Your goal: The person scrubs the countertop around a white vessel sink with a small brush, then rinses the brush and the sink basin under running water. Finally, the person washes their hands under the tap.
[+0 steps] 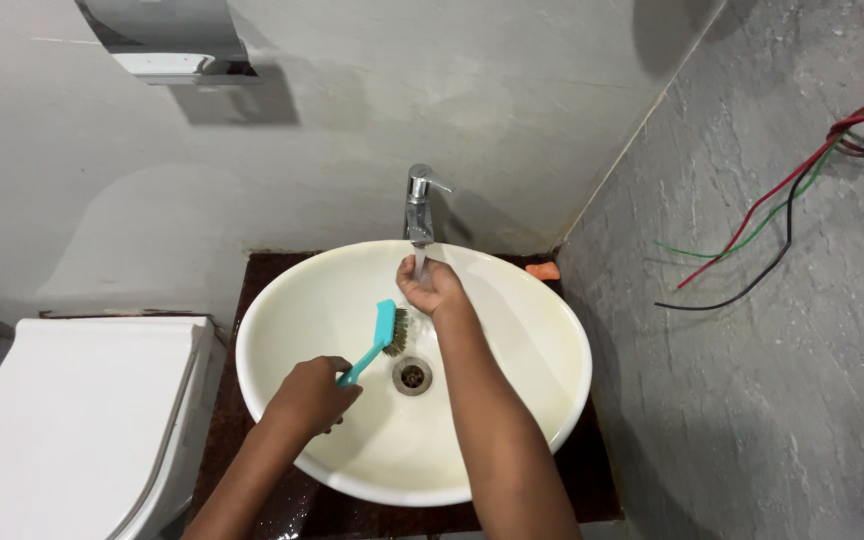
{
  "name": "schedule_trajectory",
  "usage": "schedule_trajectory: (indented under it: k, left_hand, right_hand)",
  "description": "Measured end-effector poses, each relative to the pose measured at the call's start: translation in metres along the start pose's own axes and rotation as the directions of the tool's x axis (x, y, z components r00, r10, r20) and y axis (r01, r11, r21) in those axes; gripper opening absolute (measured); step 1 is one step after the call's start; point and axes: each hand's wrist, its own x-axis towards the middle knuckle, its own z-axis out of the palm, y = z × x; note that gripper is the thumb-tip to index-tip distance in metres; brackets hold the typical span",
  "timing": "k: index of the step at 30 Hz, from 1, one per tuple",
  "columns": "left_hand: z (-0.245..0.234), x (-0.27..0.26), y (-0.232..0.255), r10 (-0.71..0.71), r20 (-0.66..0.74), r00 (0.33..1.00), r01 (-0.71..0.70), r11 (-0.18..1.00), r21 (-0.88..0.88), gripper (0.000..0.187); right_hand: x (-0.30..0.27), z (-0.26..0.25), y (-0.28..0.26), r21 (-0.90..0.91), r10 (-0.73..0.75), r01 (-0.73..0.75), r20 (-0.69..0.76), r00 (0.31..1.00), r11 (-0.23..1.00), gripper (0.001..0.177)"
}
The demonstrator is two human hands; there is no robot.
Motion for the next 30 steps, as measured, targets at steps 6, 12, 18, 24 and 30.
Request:
schedule_trajectory:
  k: [6,12,18,24,30]
  left_hand:
    - [-0.001,0.006,0.002,0.058,0.004,0.998,-0.059,0.998,0.007,0.042]
    - [-0.001,0.02,0.014,0.139,0.044,0.989,-0.142,0.987,0.076,0.044]
    - [-0.003,0.017,0.019,0.188,0.066,0.98,-0.194,0.978,0.083,0.047]
    - [-0.005,0.004,0.015,0.182,0.069,0.981,-0.187,0.98,0.073,0.046]
    - [-0.009,-0.003,0.004,0.178,0.063,0.982,-0.181,0.983,0.04,0.048]
  right_hand:
    - [-0.037,0.005,-0.009,0.275,0.213,-0.262,0.194,0.958,0.925,0.014]
    - [-0.065,0.003,-0.087,0.253,0.23,-0.326,0.346,0.91,0.911,0.012]
    - [-0.124,-0.017,-0.185,-0.316,-0.163,0.214,0.181,0.97,0.924,0.016]
    - [-0.218,-0.024,-0.185,-0.975,-0.702,0.176,0.031,0.712,0.135,0.026]
    - [-0.251,-0.019,-0.143,-0.907,-0.665,0.094,0.369,0.649,-0.411,0.018]
